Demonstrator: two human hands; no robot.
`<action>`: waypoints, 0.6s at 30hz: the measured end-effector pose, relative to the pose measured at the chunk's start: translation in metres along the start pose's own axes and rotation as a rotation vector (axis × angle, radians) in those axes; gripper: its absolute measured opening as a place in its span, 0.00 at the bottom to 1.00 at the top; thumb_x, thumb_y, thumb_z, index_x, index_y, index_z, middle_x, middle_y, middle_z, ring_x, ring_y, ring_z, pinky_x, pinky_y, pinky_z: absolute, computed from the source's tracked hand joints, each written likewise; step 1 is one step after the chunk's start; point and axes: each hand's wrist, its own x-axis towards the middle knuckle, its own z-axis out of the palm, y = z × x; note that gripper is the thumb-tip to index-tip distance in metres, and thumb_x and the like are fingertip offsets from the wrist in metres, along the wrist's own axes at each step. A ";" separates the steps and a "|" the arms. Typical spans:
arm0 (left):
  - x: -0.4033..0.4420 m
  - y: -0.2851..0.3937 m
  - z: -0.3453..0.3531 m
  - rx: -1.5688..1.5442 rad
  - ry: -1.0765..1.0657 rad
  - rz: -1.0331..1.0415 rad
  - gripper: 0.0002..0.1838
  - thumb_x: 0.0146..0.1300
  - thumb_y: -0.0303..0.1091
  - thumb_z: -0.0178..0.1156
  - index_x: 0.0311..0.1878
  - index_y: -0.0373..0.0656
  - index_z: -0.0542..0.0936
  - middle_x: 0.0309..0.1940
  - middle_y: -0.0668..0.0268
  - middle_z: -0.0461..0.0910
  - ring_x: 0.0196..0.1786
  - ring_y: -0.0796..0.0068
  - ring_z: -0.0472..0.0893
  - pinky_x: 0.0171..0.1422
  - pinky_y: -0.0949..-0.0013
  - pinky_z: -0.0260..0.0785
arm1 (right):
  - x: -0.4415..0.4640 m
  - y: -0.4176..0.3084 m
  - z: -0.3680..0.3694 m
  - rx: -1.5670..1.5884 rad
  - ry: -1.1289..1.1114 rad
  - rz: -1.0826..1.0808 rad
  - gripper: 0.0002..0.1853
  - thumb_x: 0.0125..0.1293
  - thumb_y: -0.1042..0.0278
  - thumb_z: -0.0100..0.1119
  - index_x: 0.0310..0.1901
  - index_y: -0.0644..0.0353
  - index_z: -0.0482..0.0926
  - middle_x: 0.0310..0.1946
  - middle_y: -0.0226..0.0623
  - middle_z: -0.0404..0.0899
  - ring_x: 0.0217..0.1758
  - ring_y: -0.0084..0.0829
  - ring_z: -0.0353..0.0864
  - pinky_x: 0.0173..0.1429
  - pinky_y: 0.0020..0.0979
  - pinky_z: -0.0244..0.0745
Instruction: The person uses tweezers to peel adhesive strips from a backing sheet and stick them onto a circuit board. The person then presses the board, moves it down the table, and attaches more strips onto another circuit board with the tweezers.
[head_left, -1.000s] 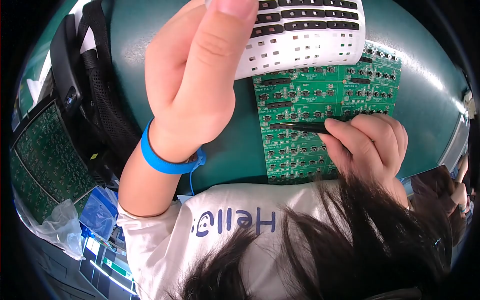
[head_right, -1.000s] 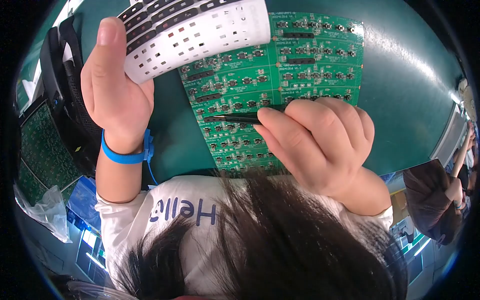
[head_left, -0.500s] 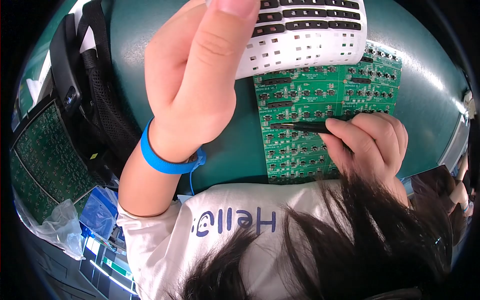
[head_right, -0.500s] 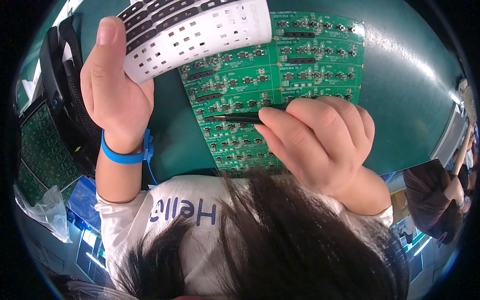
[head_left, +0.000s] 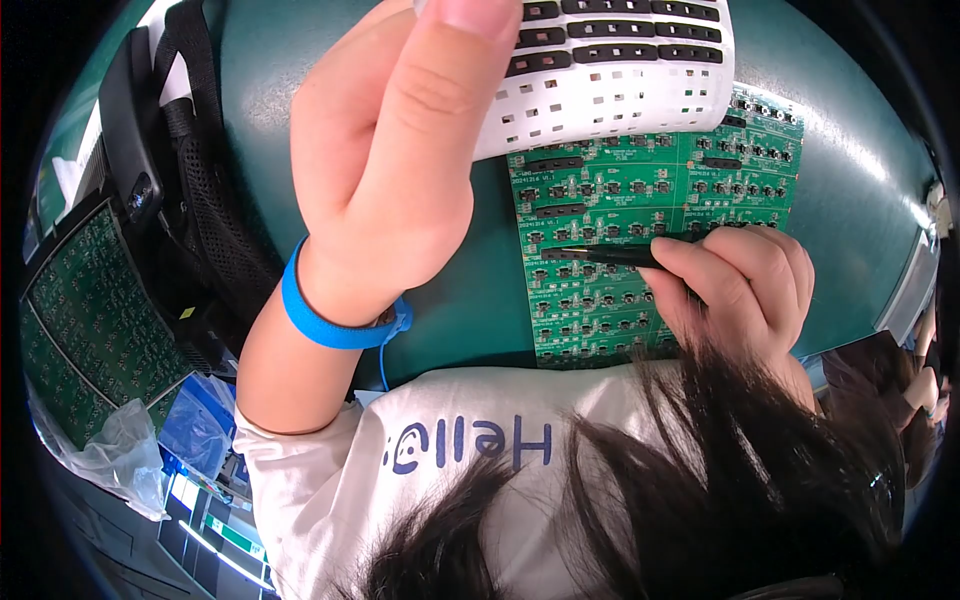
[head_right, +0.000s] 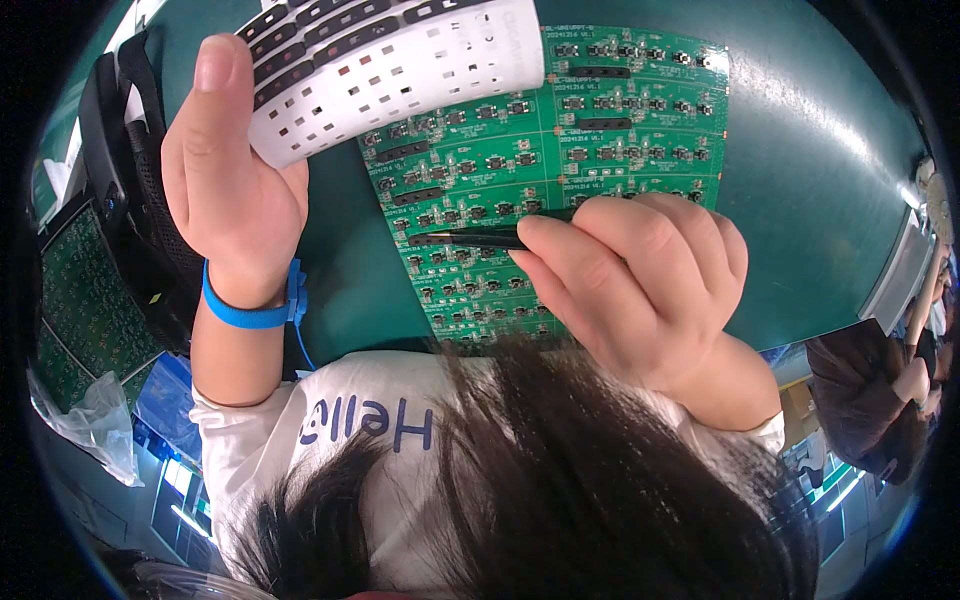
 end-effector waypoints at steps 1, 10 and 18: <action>0.000 0.001 0.000 -0.002 -0.001 -0.005 0.25 0.75 0.47 0.52 0.49 0.27 0.79 0.43 0.57 0.84 0.42 0.76 0.81 0.46 0.76 0.69 | 0.000 0.000 0.000 0.000 0.001 0.000 0.15 0.43 0.62 0.73 0.36 0.49 0.86 0.32 0.23 0.75 0.32 0.27 0.75 0.34 0.27 0.63; 0.001 0.006 0.003 -0.043 -0.004 -0.025 0.26 0.75 0.47 0.51 0.50 0.27 0.79 0.44 0.57 0.84 0.42 0.75 0.81 0.47 0.75 0.70 | 0.001 -0.001 -0.001 -0.023 -0.008 -0.012 0.15 0.44 0.61 0.73 0.37 0.49 0.86 0.32 0.23 0.75 0.32 0.27 0.75 0.34 0.27 0.63; 0.011 -0.014 -0.028 -0.214 -0.118 0.008 0.20 0.76 0.40 0.46 0.45 0.28 0.76 0.45 0.54 0.81 0.44 0.71 0.81 0.50 0.71 0.73 | 0.001 -0.001 -0.002 -0.021 -0.010 -0.016 0.15 0.43 0.62 0.74 0.37 0.49 0.86 0.33 0.24 0.76 0.33 0.27 0.75 0.34 0.27 0.64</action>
